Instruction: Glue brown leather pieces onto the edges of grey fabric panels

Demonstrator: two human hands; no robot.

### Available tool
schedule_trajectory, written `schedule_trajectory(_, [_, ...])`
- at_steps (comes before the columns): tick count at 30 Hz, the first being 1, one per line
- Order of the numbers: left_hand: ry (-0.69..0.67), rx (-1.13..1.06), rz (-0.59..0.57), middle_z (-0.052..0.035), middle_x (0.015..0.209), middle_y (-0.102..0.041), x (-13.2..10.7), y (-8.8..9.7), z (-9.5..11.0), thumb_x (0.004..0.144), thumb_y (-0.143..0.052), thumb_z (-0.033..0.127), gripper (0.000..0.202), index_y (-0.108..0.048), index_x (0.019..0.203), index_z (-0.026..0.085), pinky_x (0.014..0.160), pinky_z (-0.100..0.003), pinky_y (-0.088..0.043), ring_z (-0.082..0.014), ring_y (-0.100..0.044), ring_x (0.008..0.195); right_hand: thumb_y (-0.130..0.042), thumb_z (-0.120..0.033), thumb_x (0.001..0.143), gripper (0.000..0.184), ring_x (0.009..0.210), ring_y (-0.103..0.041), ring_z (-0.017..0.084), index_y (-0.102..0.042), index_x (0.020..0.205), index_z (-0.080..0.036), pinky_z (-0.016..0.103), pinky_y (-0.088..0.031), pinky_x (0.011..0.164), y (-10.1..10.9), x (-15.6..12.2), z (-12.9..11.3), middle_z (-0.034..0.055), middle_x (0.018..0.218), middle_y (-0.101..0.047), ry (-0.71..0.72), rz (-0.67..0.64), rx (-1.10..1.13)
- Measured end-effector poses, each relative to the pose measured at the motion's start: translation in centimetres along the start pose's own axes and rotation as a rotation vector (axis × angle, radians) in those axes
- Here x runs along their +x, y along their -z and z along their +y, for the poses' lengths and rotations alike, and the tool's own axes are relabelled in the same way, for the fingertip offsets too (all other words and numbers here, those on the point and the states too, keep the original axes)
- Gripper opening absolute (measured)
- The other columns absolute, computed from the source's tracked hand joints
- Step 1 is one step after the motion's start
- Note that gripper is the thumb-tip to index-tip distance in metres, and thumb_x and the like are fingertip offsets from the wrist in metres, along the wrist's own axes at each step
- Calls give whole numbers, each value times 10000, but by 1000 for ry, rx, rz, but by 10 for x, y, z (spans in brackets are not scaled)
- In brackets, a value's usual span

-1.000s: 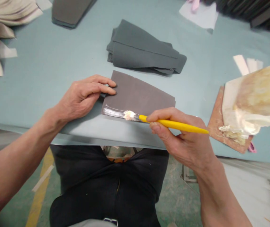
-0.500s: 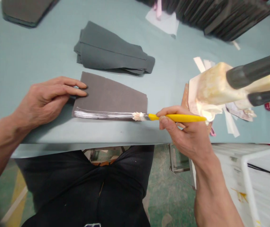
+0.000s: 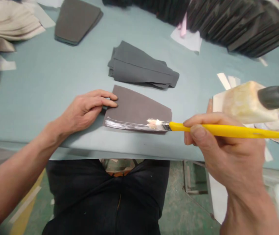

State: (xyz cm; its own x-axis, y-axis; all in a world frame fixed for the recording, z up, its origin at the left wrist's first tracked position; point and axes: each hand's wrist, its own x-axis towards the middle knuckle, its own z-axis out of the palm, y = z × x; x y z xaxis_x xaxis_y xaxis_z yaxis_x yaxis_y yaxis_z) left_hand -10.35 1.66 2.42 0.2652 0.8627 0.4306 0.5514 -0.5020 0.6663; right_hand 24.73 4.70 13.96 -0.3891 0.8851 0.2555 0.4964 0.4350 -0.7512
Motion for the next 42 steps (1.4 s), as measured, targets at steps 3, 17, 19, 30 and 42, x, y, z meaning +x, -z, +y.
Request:
schedule_trajectory(3, [-12, -3, -1, -113, 1331, -764, -1, -1, 0, 994, -415, 44, 430, -774, 1168, 202, 1108, -437, -582, -217, -721, 1246, -710, -384, 1038, 127, 584, -574, 173, -773, 966, -301, 350, -471, 567, -38, 7, -15, 0, 686, -635, 54, -26, 133])
schedule_trajectory(17, [-4, -71, -2, -75, 1350, -758, -2, -2, -4, 916, -446, -9, 489, -776, 1172, 244, 1097, -462, -579, -214, -717, 1240, -670, -367, 1073, 170, 635, -624, 120, -734, 978, -241, 263, -491, 608, -96, 9, -10, -23, 715, -667, 38, -128, 173])
schedule_trajectory(19, [-8, -71, 1, -81, 1345, -759, -2, -1, -4, 936, -439, 1, 475, -779, 1168, 239, 1097, -453, -582, -211, -719, 1240, -681, -362, 1069, 173, 641, -623, 119, -739, 961, -239, 266, -493, 620, -86, 7, -10, -22, 710, -663, 28, -81, 148])
schedule_trajectory(30, [23, -28, -24, -25, 1380, -749, -2, 3, -5, 957, -430, 61, 505, -777, 1207, 330, 1152, -435, -571, -224, -715, 1261, -660, -525, 1053, 336, 600, -601, 112, -714, 959, -207, 254, -497, 568, -100, 24, -11, -27, 689, -654, 9, -236, 359])
schedule_trajectory(42, [36, 19, -16, 30, 1369, -754, -1, 6, -8, 1015, -475, 149, 452, -778, 1229, 408, 1164, -405, -567, -216, -731, 1229, -671, -482, 1052, 387, 568, -584, 109, -693, 781, -207, 258, -465, 538, -5, 11, 45, -18, 640, -626, -2, -107, 78])
